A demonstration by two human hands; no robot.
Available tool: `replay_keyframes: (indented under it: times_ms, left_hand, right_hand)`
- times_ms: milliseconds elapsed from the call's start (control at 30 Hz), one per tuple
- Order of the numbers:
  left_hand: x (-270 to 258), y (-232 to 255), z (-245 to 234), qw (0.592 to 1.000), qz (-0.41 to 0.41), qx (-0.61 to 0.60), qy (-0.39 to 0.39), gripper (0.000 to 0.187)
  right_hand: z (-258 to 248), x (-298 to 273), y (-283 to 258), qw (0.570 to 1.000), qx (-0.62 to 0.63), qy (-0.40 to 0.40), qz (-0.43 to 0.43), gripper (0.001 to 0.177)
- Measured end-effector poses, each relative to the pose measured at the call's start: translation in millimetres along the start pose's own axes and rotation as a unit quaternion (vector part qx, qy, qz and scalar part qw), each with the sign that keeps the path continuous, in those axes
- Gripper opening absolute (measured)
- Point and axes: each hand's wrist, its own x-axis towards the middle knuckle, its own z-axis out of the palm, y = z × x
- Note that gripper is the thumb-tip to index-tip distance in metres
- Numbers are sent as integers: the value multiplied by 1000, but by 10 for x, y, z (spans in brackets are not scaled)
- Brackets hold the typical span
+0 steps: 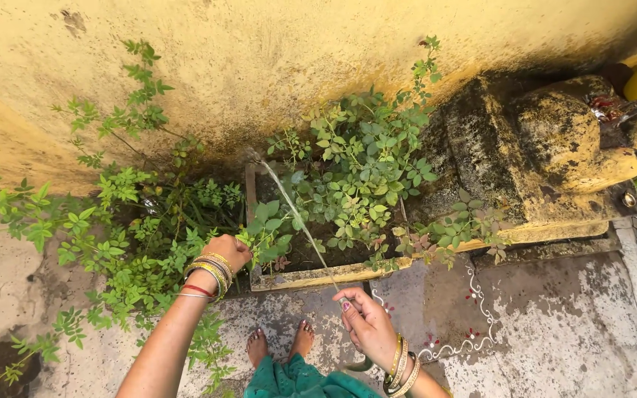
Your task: Watering various potted plants and garden areas using a hose.
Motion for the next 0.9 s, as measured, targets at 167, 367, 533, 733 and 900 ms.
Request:
replay_keyframes:
  times_ms: [167, 367, 533, 733, 900]
  left_hand:
    - [165, -44, 212, 999, 21, 27, 37, 19]
    - [6, 116, 63, 998, -5, 58, 23, 20]
    - [67, 49, 188, 993, 3, 117, 31, 21]
    - [27, 24, 247, 967, 16, 244, 78, 20]
    - [75, -48, 178, 929, 11, 326, 174, 18]
  right_hand:
    - [-21, -42, 28, 1000, 10, 18, 6, 23]
    - [-127, -11, 31, 998, -9, 65, -17, 22]
    - [-111, -14, 34, 998, 22, 64, -17, 22]
    - [-73, -62, -64, 997, 17, 71, -28, 23]
    - [15, -47, -128, 998, 32, 41, -41, 24]
